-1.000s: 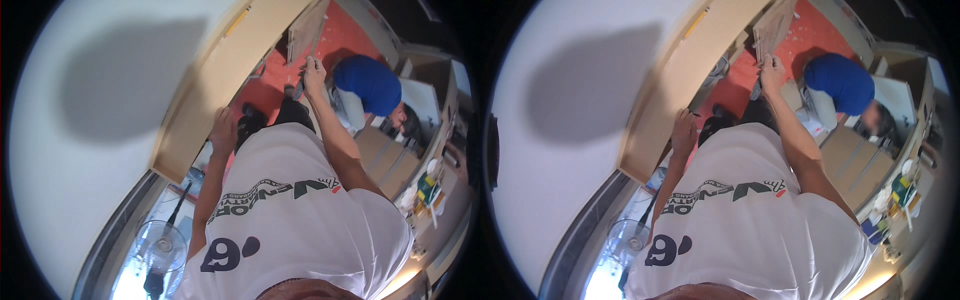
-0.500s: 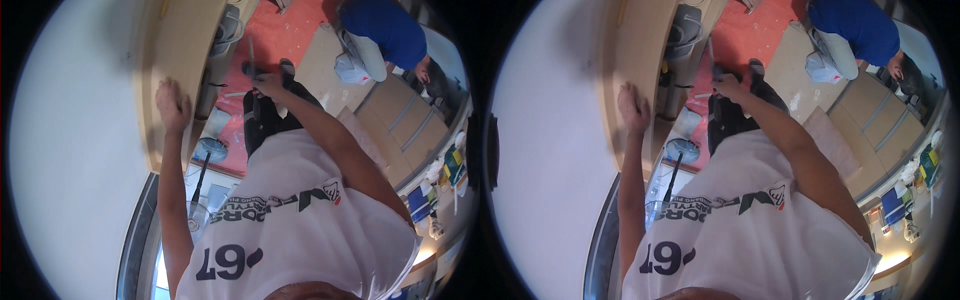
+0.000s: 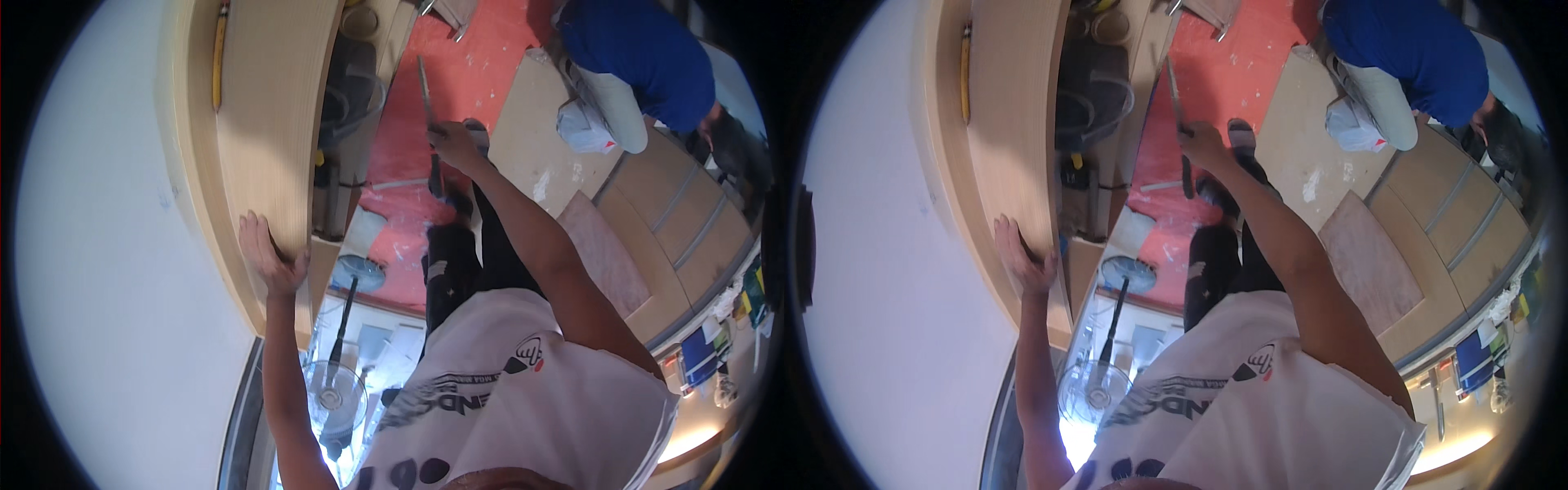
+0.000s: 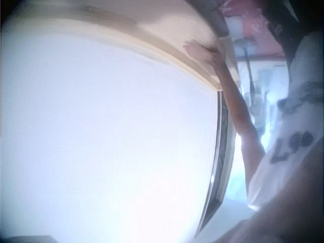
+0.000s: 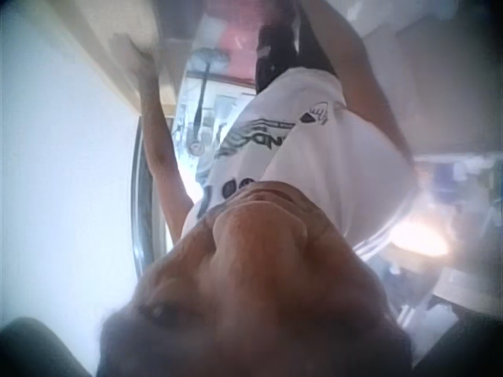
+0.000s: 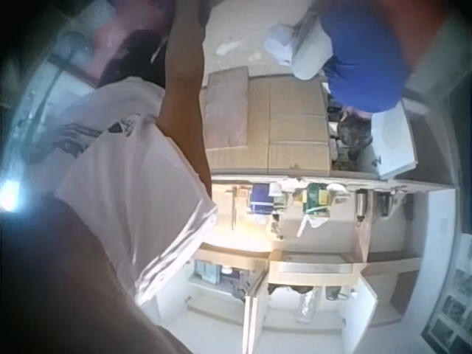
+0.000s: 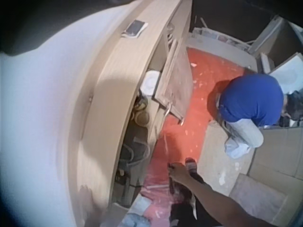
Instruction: The person uses a hammer to tap a wooden cabinet door into place, then uses a utility knife to trim excess material along the edges. The person adjusts the door alignment and continues hammering to secure it.
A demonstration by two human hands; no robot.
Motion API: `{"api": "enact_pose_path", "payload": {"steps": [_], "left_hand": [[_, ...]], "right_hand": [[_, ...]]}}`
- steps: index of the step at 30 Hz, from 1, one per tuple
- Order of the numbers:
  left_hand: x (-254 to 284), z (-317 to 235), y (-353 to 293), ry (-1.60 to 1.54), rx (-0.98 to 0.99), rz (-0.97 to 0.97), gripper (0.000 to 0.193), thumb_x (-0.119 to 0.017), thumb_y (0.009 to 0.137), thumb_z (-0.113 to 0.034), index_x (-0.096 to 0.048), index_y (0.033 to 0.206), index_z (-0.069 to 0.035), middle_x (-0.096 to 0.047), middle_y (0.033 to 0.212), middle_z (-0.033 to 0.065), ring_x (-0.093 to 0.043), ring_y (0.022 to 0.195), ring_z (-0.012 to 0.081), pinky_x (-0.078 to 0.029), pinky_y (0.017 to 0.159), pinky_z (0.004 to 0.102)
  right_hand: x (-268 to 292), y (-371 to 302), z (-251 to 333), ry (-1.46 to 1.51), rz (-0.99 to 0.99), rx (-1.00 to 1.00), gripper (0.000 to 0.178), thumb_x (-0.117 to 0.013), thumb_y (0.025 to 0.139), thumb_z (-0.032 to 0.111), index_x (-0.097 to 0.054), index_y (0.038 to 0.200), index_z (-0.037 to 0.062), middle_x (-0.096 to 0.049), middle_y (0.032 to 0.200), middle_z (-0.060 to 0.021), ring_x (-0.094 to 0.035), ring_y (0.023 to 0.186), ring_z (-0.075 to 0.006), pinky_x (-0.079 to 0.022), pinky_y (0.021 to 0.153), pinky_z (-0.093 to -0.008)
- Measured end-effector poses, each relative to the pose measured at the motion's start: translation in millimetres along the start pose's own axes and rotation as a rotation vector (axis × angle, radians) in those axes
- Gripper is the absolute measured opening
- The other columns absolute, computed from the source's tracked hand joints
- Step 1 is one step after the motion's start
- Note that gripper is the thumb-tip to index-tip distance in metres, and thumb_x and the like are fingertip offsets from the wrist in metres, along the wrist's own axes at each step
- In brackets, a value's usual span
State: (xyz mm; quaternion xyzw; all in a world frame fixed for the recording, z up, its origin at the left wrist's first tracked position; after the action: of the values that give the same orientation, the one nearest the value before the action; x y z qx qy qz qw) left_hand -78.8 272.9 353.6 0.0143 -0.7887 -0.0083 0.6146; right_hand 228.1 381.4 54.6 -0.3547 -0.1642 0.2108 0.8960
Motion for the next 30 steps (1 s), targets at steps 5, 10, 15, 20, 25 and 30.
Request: {"api": "enact_pose_path", "payload": {"steps": [5, 10, 15, 20, 25, 30], "left_hand": [[1, -1, -1, -0.011, 0.025, 0.009, 0.085, -0.056, 0.089, -0.061, -0.046, 0.137, 0.008, -0.045, 0.142, 0.0299, -0.039, 0.134, 0.0518, -0.029, 0.11, 0.0609], [0, 4, -5, -0.009, 0.062, 0.012, 0.08, -0.054, 0.093, -0.058, -0.045, 0.137, 0.008, -0.045, 0.142, 0.0289, -0.038, 0.134, 0.0509, -0.029, 0.111, 0.0608], [3, 0, -9, 0.012, 0.062, 0.01, 0.074, -0.051, 0.096, -0.054, -0.045, 0.137, 0.007, -0.044, 0.141, 0.028, -0.038, 0.133, 0.051, -0.029, 0.112, 0.0608], [-8, 8, 1, 0.027, 0.053, 0.068, 0.074, -0.047, 0.097, -0.054, -0.043, 0.137, 0.008, -0.041, 0.143, 0.0284, -0.036, 0.135, 0.0496, -0.029, 0.112, 0.0605], [-7, 8, -17, 0.062, 0.1, 0.095, 0.074, -0.039, 0.102, -0.051, -0.036, 0.141, 0.011, -0.032, 0.149, 0.0311, -0.031, 0.14, 0.0467, -0.027, 0.115, 0.0573], [-4, 6, -15, 0.076, 0.088, 0.096, 0.072, -0.035, 0.103, -0.049, -0.032, 0.144, 0.01, -0.028, 0.152, 0.0314, -0.03, 0.141, 0.0463, -0.026, 0.116, 0.0578]], "right_hand": [[11, 55, 82, -0.074, -0.133, 0.254, 0.022, -0.061, 0.086, 0.02, -0.07, 0.097, 0.0033, -0.069, 0.079, -0.0197, -0.069, 0.076, -0.036, -0.054, 0.07, -0.0441], [28, 94, 154, -0.171, -0.258, 0.32, 0.022, -0.064, 0.089, 0.021, -0.07, 0.093, 0.0001, -0.069, 0.08, -0.0195, -0.07, 0.076, -0.0334, -0.053, 0.07, -0.0425], [7, 188, 172, -0.285, -0.336, 0.403, 0.027, -0.058, 0.091, 0.024, -0.066, 0.106, 0.0023, -0.067, 0.098, -0.0235, -0.065, 0.096, -0.0413, -0.052, 0.083, -0.0499], [16, 281, 163, -0.312, -0.538, 0.801, 0.034, -0.054, 0.095, 0.026, -0.063, 0.112, -0.0021, -0.065, 0.108, -0.0201, -0.063, 0.104, -0.0351, -0.05, 0.086, -0.0408], [22, 291, 200, -0.127, -0.595, 0.36, 0.027, -0.055, 0.092, 0.023, -0.069, 0.108, 0.0068, -0.069, 0.106, -0.0223, -0.063, 0.104, -0.0414, -0.049, 0.09, -0.0487], [34, 257, 215, -0.121, -0.685, 0.65, 0.027, -0.052, 0.094, 0.023, -0.069, 0.107, 0.0065, -0.069, 0.107, -0.0227, -0.063, 0.104, -0.0422, -0.049, 0.091, -0.0496]]}}
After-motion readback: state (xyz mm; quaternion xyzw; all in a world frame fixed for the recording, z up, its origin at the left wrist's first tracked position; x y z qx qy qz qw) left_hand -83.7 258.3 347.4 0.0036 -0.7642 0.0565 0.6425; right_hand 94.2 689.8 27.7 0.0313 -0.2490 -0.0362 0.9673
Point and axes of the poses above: each hand's wrist, its own y-axis towards the middle knuckle, its own x-axis out of the back of the hand, z = x × y, the point moved 9 cm from there along y, towards the middle knuckle
